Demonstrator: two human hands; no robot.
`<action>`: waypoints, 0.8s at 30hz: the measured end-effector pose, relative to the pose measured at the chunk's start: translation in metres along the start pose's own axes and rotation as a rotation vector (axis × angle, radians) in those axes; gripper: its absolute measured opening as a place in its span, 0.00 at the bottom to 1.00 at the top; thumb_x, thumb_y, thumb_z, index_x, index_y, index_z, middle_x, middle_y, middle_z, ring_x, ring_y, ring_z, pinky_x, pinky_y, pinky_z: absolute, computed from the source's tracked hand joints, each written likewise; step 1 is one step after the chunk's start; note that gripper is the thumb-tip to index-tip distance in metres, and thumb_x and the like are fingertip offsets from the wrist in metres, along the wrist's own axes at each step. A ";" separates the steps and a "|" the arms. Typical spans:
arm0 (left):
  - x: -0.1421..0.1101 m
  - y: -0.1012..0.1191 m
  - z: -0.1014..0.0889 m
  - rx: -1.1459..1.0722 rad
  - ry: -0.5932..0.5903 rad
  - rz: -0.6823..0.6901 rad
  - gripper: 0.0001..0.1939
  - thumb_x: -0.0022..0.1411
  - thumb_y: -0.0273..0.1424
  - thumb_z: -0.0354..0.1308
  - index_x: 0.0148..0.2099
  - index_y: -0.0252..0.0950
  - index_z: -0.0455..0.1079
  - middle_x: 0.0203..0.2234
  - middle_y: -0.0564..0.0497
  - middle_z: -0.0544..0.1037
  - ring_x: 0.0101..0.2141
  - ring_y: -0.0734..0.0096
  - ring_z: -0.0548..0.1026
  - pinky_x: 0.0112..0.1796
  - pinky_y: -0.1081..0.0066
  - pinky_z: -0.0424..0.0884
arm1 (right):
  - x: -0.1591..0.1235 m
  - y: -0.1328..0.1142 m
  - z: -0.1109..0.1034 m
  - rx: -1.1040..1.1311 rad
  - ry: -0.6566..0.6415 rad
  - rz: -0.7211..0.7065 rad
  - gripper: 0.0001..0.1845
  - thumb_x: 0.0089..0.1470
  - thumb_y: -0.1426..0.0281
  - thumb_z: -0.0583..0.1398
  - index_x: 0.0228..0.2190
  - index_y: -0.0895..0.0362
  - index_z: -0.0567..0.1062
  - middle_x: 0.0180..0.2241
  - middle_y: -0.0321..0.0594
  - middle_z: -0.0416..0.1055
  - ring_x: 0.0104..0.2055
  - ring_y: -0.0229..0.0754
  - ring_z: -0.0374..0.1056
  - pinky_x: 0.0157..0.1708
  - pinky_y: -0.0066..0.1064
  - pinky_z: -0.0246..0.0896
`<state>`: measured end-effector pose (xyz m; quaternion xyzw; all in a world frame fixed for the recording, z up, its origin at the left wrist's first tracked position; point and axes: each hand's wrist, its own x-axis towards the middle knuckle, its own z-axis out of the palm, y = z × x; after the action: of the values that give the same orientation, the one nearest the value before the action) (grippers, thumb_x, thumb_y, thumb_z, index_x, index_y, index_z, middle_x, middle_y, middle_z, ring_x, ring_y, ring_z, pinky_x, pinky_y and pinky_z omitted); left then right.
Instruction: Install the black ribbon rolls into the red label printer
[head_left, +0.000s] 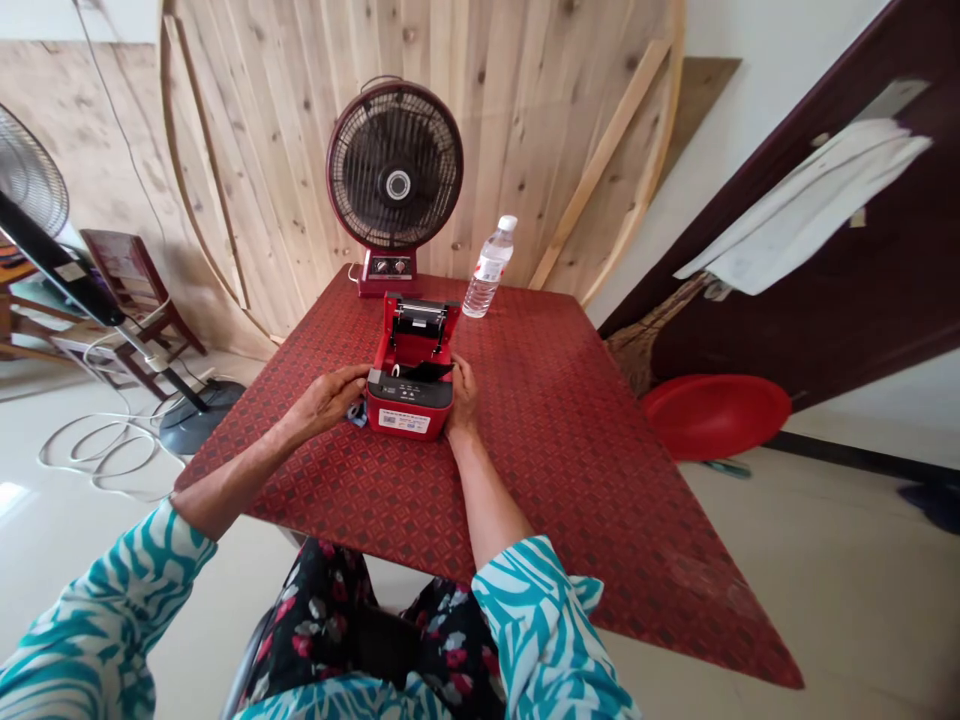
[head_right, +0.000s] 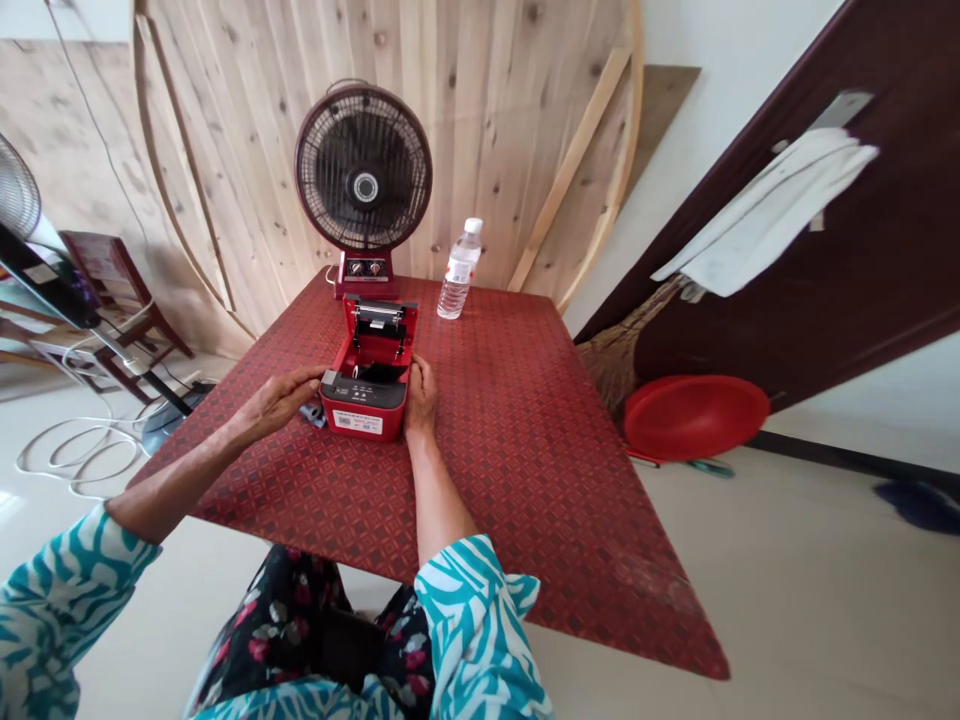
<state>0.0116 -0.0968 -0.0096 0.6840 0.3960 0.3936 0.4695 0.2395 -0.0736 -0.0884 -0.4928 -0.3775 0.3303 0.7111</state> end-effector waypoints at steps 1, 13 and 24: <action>0.000 -0.002 0.000 -0.023 0.000 -0.010 0.31 0.56 0.53 0.62 0.52 0.35 0.77 0.36 0.47 0.84 0.37 0.61 0.81 0.40 0.66 0.79 | 0.000 0.000 0.000 0.005 -0.002 0.004 0.21 0.55 0.54 0.56 0.44 0.52 0.77 0.47 0.40 0.78 0.51 0.45 0.71 0.57 0.42 0.61; -0.004 -0.010 -0.018 -0.112 0.228 -0.073 0.31 0.52 0.49 0.67 0.51 0.32 0.76 0.47 0.39 0.81 0.49 0.51 0.79 0.33 0.69 0.78 | 0.004 0.003 -0.002 -0.005 0.001 0.010 0.22 0.54 0.52 0.57 0.44 0.52 0.77 0.47 0.39 0.78 0.52 0.45 0.71 0.58 0.44 0.61; -0.028 -0.033 -0.042 0.694 -0.140 0.325 0.35 0.56 0.29 0.58 0.66 0.35 0.62 0.64 0.37 0.65 0.64 0.49 0.64 0.61 0.50 0.64 | 0.004 0.005 -0.004 -0.037 -0.015 -0.021 0.22 0.57 0.52 0.55 0.45 0.52 0.76 0.48 0.40 0.77 0.53 0.45 0.70 0.59 0.44 0.61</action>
<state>-0.0432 -0.1005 -0.0353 0.8811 0.3592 0.2579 0.1678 0.2440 -0.0703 -0.0932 -0.4993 -0.3939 0.3196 0.7024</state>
